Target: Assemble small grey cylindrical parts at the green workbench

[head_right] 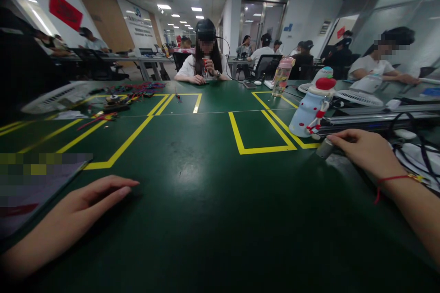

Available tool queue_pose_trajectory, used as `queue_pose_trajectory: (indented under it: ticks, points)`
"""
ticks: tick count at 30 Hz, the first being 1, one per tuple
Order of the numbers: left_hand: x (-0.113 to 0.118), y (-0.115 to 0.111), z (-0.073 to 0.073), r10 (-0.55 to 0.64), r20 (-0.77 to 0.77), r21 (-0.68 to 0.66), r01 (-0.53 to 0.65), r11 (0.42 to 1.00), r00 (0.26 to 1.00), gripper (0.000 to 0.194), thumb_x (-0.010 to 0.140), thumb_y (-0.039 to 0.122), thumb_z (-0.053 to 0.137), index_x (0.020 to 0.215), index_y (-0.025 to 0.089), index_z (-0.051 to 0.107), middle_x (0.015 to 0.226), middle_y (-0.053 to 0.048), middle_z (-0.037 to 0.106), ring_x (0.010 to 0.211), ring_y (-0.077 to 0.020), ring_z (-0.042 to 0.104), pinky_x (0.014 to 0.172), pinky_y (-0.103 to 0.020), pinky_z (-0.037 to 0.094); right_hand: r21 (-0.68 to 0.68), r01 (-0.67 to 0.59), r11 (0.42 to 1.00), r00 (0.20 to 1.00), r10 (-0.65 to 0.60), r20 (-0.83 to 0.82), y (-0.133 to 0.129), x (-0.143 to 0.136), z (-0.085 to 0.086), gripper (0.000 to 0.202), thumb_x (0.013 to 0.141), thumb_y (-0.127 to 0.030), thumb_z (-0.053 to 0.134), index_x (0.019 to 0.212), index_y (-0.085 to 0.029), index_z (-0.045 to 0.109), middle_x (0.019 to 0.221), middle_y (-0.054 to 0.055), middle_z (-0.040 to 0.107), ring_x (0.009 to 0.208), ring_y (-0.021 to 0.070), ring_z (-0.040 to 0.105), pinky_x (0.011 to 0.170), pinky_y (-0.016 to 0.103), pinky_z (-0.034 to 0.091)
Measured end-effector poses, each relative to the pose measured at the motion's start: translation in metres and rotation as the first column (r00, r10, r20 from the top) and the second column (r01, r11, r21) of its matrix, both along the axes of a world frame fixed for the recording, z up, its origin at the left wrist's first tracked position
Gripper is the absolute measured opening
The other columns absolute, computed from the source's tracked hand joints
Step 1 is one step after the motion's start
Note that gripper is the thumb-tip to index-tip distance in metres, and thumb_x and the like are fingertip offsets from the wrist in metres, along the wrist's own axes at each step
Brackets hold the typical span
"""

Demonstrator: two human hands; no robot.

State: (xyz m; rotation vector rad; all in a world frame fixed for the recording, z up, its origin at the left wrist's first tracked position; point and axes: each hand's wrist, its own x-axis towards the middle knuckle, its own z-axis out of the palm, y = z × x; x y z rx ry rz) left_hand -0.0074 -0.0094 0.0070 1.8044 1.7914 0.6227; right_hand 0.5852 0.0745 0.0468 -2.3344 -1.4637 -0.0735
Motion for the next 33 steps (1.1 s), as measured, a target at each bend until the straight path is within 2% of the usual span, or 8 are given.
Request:
queue_pose_trajectory:
  ticks: [7,13,18,21,24,28,30,33]
  points:
    - [-0.003,0.002,-0.007,-0.039,0.018,0.021,0.039,0.999,0.999,0.042,0.088,0.061,0.055,0.109,0.030,0.073,0.117,-0.003,0.074,0.109,-0.0293,0.067,0.095,-0.042,0.052,0.194,-0.008,0.981,0.995,0.028,-0.099,-0.010,-0.008,-0.022,0.044,0.082,-0.051,0.061,0.109,-0.017,0.069,0.101,0.011,0.072,0.083,0.0193,0.065,0.078,0.032,0.047]
    - [-0.002,0.002,-0.006,-0.041,0.022,-0.016,0.042,0.999,0.999,0.039,0.089,0.059,0.057,0.109,0.030,0.072,0.117,-0.001,0.073,0.111,-0.0281,0.065,0.097,-0.040,0.050,0.247,-0.058,0.967,0.998,0.066,-0.021,-0.019,-0.007,-0.052,0.059,0.067,-0.044,0.078,0.116,-0.019,0.058,0.115,0.015,0.066,0.093,0.0248,0.067,0.082,0.035,0.049]
    - [0.001,0.001,-0.004,-0.042,0.027,-0.026,0.043,0.999,0.999,0.039,0.090,0.058,0.056,0.110,0.029,0.071,0.117,0.000,0.074,0.111,-0.0278,0.066,0.096,-0.039,0.050,0.303,-0.101,0.948,0.982,0.144,-0.123,-0.021,-0.014,-0.050,0.055,0.071,-0.042,0.076,0.113,-0.018,0.050,0.112,0.019,0.064,0.091,0.0241,0.068,0.078,0.035,0.052]
    - [0.003,0.001,-0.005,-0.044,0.022,-0.003,0.044,0.999,0.999,0.039,0.089,0.059,0.056,0.108,0.029,0.072,0.116,-0.001,0.074,0.109,-0.0277,0.066,0.094,-0.039,0.051,0.393,-0.203,0.897,0.955,0.270,-0.122,-0.026,-0.040,-0.050,0.052,0.074,-0.041,0.075,0.113,-0.018,0.050,0.119,0.019,0.061,0.100,0.0239,0.067,0.087,0.035,0.054]
    - [0.001,0.003,-0.009,-0.057,-0.003,0.031,0.057,0.998,0.998,0.040,0.088,0.061,0.056,0.107,0.030,0.073,0.115,-0.001,0.074,0.108,-0.0281,0.067,0.092,-0.039,0.053,0.450,-0.421,0.787,0.837,0.528,-0.140,-0.039,-0.098,-0.053,0.053,0.076,-0.043,0.074,0.117,-0.020,0.049,0.121,0.014,0.060,0.105,0.0212,0.067,0.092,0.035,0.056]
    - [-0.005,0.005,-0.015,-0.066,-0.018,0.052,0.067,0.996,0.998,0.041,0.085,0.064,0.057,0.107,0.032,0.074,0.115,-0.002,0.074,0.107,-0.0284,0.068,0.092,-0.040,0.054,0.445,-0.756,0.480,0.446,0.875,-0.188,-0.061,-0.195,-0.053,0.043,0.083,-0.035,0.071,0.118,-0.024,0.048,0.117,0.008,0.063,0.104,0.0174,0.067,0.090,0.034,0.059]
    - [-0.007,0.004,-0.017,-0.070,-0.018,0.056,0.071,0.996,0.997,0.040,0.086,0.063,0.057,0.107,0.033,0.073,0.115,-0.002,0.074,0.107,-0.0278,0.068,0.092,-0.040,0.054,0.438,-0.835,0.334,0.282,0.942,-0.181,-0.069,-0.229,-0.052,0.042,0.084,-0.026,0.070,0.119,-0.025,0.048,0.118,0.006,0.062,0.108,0.0155,0.065,0.093,0.032,0.058]
    - [-0.008,0.003,-0.017,-0.080,-0.020,0.080,0.081,0.993,0.997,0.039,0.088,0.062,0.057,0.107,0.032,0.073,0.115,-0.002,0.074,0.107,-0.0268,0.068,0.093,-0.039,0.054,0.402,-0.882,0.246,0.182,0.964,-0.193,-0.072,-0.251,-0.055,0.047,0.083,-0.019,0.068,0.123,-0.027,0.045,0.123,0.004,0.060,0.111,0.0126,0.062,0.096,0.030,0.055]
